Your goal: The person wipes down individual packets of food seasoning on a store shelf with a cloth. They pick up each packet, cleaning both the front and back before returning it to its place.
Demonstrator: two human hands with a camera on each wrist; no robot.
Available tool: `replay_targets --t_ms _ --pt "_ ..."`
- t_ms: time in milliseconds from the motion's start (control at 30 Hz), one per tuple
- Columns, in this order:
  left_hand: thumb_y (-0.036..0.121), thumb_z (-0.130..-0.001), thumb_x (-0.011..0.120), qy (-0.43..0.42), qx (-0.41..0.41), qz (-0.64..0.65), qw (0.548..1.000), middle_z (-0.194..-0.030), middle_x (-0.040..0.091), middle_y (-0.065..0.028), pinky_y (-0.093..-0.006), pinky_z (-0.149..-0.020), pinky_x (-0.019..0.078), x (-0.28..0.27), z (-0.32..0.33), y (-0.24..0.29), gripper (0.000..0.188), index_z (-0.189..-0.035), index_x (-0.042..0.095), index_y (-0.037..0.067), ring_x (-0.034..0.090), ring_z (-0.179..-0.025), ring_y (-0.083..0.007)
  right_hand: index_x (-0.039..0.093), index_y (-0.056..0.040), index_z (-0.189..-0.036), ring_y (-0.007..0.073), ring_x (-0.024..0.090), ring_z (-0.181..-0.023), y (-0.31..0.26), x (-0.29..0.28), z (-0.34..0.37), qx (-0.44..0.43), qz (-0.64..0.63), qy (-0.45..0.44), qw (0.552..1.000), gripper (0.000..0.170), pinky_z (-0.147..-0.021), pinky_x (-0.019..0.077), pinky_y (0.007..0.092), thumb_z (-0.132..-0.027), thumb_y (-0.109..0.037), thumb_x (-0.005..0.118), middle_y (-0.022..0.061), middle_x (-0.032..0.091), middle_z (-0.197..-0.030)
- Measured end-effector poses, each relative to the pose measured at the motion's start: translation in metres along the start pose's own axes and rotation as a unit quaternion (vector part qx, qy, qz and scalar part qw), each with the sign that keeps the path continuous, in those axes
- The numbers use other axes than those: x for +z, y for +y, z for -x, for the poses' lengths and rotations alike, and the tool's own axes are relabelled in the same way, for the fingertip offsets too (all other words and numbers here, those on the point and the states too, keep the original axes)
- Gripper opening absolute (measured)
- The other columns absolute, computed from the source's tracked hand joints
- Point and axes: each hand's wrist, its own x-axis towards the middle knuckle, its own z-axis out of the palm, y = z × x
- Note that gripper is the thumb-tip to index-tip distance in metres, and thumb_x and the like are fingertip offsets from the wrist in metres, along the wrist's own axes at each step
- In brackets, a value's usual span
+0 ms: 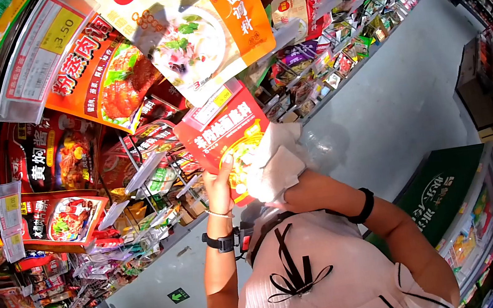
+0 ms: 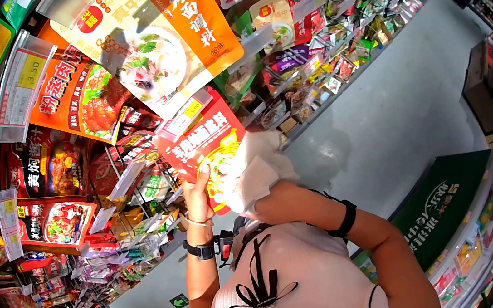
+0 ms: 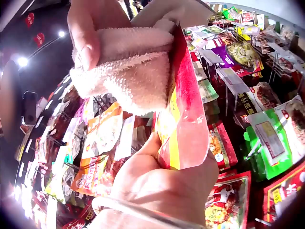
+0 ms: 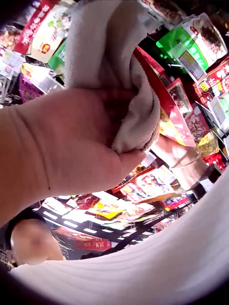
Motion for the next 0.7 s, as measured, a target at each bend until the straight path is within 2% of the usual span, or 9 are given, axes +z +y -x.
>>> replay_targets --t_ms 133,233,267,333,400,467,567,600,700 --pt "0.01 -0.08 0.057 -0.033 0.0 -0.025 0.999 -0.102 0.057 -0.0085 -0.0284 -0.078 0.0444 0.009 0.003 0.001 0.03 -0.107 0.051 -0.002 0.055 -0.089 -0.0148 0.057 -0.0078 -0.097 0.0314 0.051 -0.097 -0.005 -0.004 -0.016 -0.09 -0.02 0.056 0.994 0.029 -0.086 0.0373 0.0432 -0.08 -0.03 0.05 0.0152 0.056 -0.101" --pt "0.011 -0.08 0.057 -0.021 -0.031 -0.094 0.995 -0.101 0.058 -0.0078 -0.0277 -0.078 0.044 0.001 0.001 -0.002 0.03 -0.107 0.051 -0.002 0.055 -0.089 -0.014 0.057 -0.009 -0.1 0.0311 0.051 -0.098 0.006 -0.017 -0.017 0.049 -0.065 -0.147 0.986 0.032 -0.089 0.0352 0.0411 -0.081 -0.033 0.049 0.0162 0.055 -0.1" --pt "0.011 -0.08 0.058 -0.032 -0.014 -0.083 0.996 -0.099 0.059 -0.0073 -0.0268 -0.076 0.0443 0.003 0.001 -0.002 0.028 -0.104 0.053 -0.002 0.055 -0.086 -0.0129 0.058 -0.0101 -0.099 0.0304 0.051 -0.097 0.032 0.017 0.005 0.052 -0.103 -0.067 0.991 0.033 -0.087 0.0362 0.0386 -0.083 -0.036 0.046 0.0147 0.055 -0.101" --pt "0.012 -0.08 0.06 -0.051 0.023 -0.061 0.997 -0.094 0.061 -0.0063 -0.0249 -0.071 0.0449 0.008 0.001 -0.002 0.024 -0.098 0.057 -0.002 0.056 -0.08 -0.0108 0.058 -0.01 -0.099 0.0296 0.05 -0.098 0.056 0.018 0.018 0.223 -0.172 -0.156 0.947 0.033 -0.087 0.0364 0.0371 -0.084 -0.037 0.046 0.0134 0.055 -0.102" --pt "0.012 -0.081 0.058 -0.08 0.009 -0.093 0.992 -0.092 0.061 -0.0056 -0.0231 -0.069 0.045 0.006 -0.002 -0.005 0.023 -0.098 0.057 -0.002 0.055 -0.079 -0.0089 0.058 -0.0098 -0.1 0.0286 0.05 -0.1 0.069 0.009 0.024 0.3 -0.24 -0.145 0.912 0.033 -0.087 0.0366 0.036 -0.085 -0.036 0.045 0.0124 0.055 -0.103" --pt "0.014 -0.081 0.058 -0.119 -0.043 -0.132 0.983 -0.094 0.06 -0.0045 -0.0238 -0.073 0.0447 0.011 0.003 0.0 0.027 -0.103 0.054 -0.001 0.056 -0.081 -0.0099 0.057 -0.0097 -0.101 0.0275 0.049 -0.101 0.069 -0.005 0.017 0.288 -0.314 -0.039 0.904 0.032 -0.087 0.0366 0.0352 -0.086 -0.035 0.043 0.0119 0.056 -0.103" --pt "0.011 -0.082 0.055 -0.156 -0.105 -0.108 0.976 -0.096 0.059 -0.004 -0.0239 -0.076 0.0435 0.018 0.006 -0.003 0.028 -0.107 0.052 -0.001 0.054 -0.085 -0.0095 0.055 -0.0109 -0.106 0.0285 0.046 -0.105 0.049 -0.003 0.006 0.227 -0.177 -0.052 0.956 0.032 -0.09 0.0342 0.0365 -0.086 -0.034 0.044 0.0124 0.054 -0.108" --pt "0.008 -0.08 0.054 -0.166 -0.047 -0.119 0.978 -0.099 0.058 -0.0048 -0.0248 -0.078 0.043 0.013 0.003 -0.018 0.03 -0.109 0.051 -0.001 0.053 -0.088 -0.0107 0.053 -0.0085 -0.108 0.0244 0.043 -0.111 0.048 0.01 0.007 0.128 -0.123 -0.088 0.98 0.031 -0.094 0.0298 0.0346 -0.085 -0.029 0.048 0.0094 0.051 -0.114" --pt "-0.002 -0.075 0.05 -0.172 0.074 -0.191 0.964 -0.105 0.056 -0.0089 -0.0277 -0.084 0.0406 0.013 0.005 -0.017 0.036 -0.111 0.048 -0.001 0.05 -0.099 -0.0153 0.05 -0.0133 -0.113 0.0334 0.036 -0.116 0.024 0.03 -0.001 0.056 -0.114 0.044 0.991 0.035 -0.098 0.025 0.0428 -0.084 -0.032 0.047 0.0115 0.046 -0.119"
